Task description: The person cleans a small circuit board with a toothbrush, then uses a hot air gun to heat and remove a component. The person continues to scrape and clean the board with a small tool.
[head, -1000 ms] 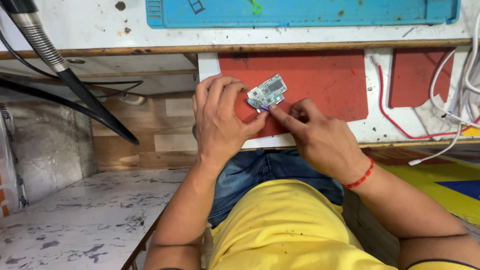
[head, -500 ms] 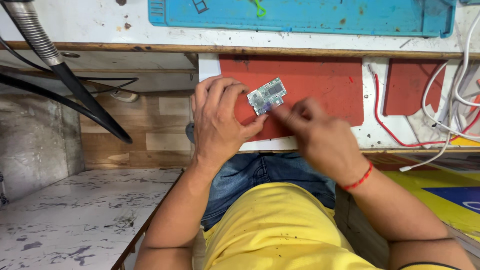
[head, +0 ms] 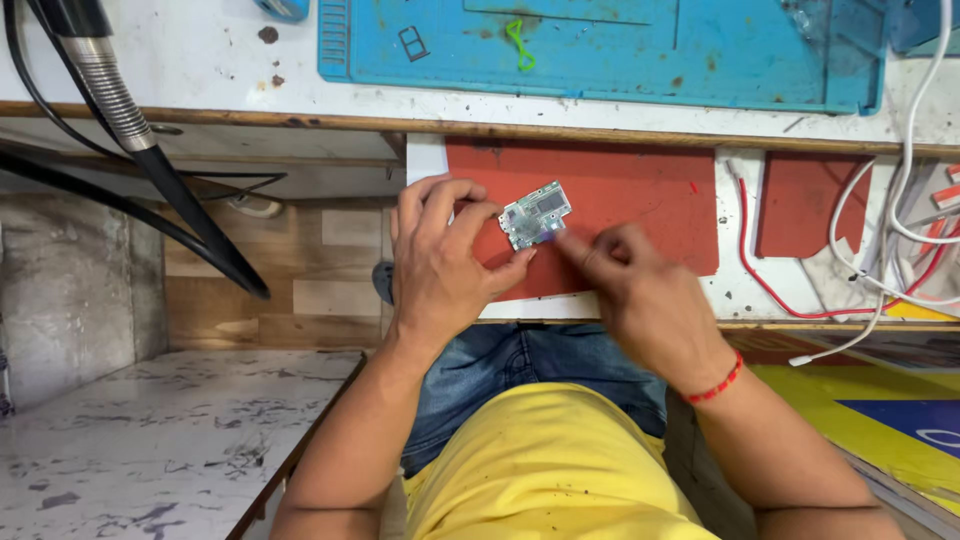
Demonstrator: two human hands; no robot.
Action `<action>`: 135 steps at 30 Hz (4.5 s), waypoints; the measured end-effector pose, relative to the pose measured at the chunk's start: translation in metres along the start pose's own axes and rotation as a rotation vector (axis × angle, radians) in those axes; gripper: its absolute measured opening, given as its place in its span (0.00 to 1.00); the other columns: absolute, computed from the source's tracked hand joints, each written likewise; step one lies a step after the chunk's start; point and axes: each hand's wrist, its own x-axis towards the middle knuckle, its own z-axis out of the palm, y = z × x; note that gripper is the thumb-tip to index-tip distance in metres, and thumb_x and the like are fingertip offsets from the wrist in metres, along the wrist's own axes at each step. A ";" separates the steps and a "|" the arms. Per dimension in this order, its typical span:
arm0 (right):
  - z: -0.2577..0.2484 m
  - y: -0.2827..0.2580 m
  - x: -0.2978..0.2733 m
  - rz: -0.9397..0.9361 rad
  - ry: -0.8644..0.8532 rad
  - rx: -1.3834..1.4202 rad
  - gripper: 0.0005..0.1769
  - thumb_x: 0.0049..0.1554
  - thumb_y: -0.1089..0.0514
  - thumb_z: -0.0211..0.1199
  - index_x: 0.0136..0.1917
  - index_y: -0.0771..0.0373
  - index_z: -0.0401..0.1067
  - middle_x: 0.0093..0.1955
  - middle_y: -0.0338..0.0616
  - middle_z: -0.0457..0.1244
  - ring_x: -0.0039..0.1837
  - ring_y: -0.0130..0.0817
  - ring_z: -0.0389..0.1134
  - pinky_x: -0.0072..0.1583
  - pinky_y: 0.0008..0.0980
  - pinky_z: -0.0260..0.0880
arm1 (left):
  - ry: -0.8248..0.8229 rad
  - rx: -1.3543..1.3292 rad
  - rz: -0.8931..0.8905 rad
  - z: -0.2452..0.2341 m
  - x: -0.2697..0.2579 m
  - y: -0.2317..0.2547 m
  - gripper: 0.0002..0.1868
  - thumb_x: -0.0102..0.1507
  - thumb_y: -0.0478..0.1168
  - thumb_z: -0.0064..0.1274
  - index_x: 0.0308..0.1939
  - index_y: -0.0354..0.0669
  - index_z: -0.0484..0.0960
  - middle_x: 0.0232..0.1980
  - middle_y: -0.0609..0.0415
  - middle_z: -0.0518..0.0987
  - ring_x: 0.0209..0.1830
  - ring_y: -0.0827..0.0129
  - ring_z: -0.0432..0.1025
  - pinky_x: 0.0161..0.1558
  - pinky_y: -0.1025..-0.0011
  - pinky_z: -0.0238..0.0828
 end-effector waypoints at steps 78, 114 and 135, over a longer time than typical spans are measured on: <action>0.007 -0.001 0.006 0.043 0.074 -0.130 0.32 0.55 0.67 0.60 0.72 0.52 0.71 0.52 0.48 0.64 0.40 0.50 0.69 0.38 0.46 0.69 | 0.010 0.000 0.003 0.003 -0.003 -0.004 0.23 0.50 0.47 0.74 0.44 0.41 0.86 0.52 0.55 0.75 0.61 0.55 0.65 0.60 0.53 0.62; -0.007 -0.005 0.003 0.009 -0.065 -0.073 0.37 0.53 0.70 0.56 0.76 0.54 0.66 0.52 0.51 0.64 0.37 0.52 0.69 0.37 0.47 0.69 | 0.035 0.024 0.022 0.005 -0.002 -0.003 0.21 0.50 0.46 0.73 0.43 0.42 0.86 0.53 0.55 0.76 0.61 0.55 0.66 0.60 0.53 0.63; -0.001 0.000 0.004 0.024 0.044 -0.134 0.35 0.55 0.69 0.55 0.74 0.52 0.69 0.53 0.47 0.64 0.37 0.49 0.69 0.37 0.45 0.69 | 0.032 0.019 0.027 0.002 -0.002 -0.002 0.22 0.50 0.45 0.74 0.44 0.42 0.86 0.52 0.55 0.76 0.61 0.54 0.65 0.60 0.52 0.62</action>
